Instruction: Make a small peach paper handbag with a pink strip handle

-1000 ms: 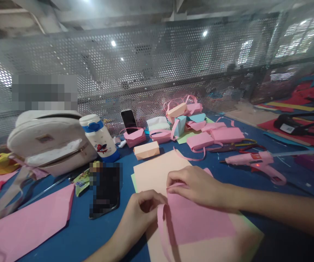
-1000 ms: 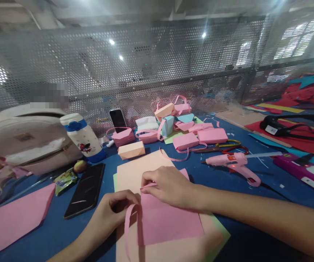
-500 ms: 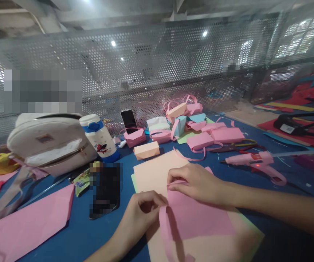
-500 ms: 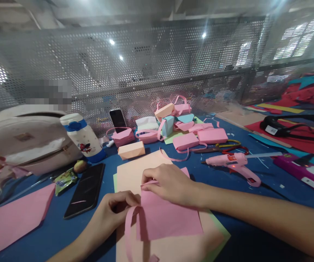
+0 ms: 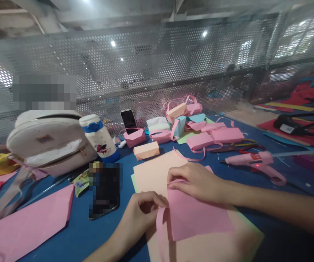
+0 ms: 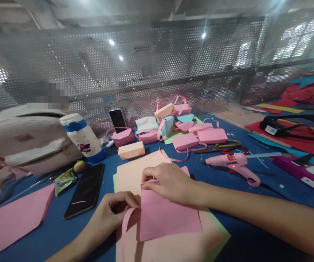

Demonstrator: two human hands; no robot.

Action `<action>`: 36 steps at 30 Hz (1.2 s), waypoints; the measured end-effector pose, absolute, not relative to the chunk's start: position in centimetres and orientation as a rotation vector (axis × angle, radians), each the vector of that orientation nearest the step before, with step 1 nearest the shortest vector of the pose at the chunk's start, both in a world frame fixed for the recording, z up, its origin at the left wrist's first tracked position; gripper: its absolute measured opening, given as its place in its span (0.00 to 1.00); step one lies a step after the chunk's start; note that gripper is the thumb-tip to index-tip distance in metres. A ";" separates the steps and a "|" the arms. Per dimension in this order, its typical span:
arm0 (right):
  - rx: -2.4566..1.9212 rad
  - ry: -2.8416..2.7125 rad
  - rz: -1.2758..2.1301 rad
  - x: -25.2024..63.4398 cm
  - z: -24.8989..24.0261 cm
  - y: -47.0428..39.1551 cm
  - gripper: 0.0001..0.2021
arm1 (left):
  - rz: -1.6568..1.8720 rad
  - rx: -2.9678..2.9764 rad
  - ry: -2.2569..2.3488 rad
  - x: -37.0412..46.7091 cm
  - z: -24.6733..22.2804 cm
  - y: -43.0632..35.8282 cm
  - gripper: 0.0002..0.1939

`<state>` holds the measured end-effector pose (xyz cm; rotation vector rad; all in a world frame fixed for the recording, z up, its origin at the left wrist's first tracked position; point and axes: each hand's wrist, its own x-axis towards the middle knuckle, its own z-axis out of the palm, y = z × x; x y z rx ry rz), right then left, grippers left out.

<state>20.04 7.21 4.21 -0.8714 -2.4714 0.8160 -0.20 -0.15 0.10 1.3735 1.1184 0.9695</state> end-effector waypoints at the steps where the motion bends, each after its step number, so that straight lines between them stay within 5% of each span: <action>1: -0.876 -2.471 0.814 20.0 4.2 7.2 0.04 | 0.976 1.359 1.109 -0.2 0.0 -0.2 0.06; 7: -0.872 -2.476 0.808 20.1 4.4 7.1 0.04 | 0.920 1.379 1.170 -0.1 0.1 -0.1 0.02; 17: -0.874 -2.466 0.777 20.2 4.5 7.5 0.04 | 0.970 1.307 1.060 -0.1 0.1 -0.1 0.09; 25: -0.868 -2.471 0.763 20.2 4.5 7.5 0.04 | 0.910 1.362 1.139 -0.2 0.0 -0.1 0.01; 36: -0.888 -2.483 0.738 20.3 4.4 7.7 0.04 | 0.899 1.422 1.169 -0.2 -0.1 -0.2 0.06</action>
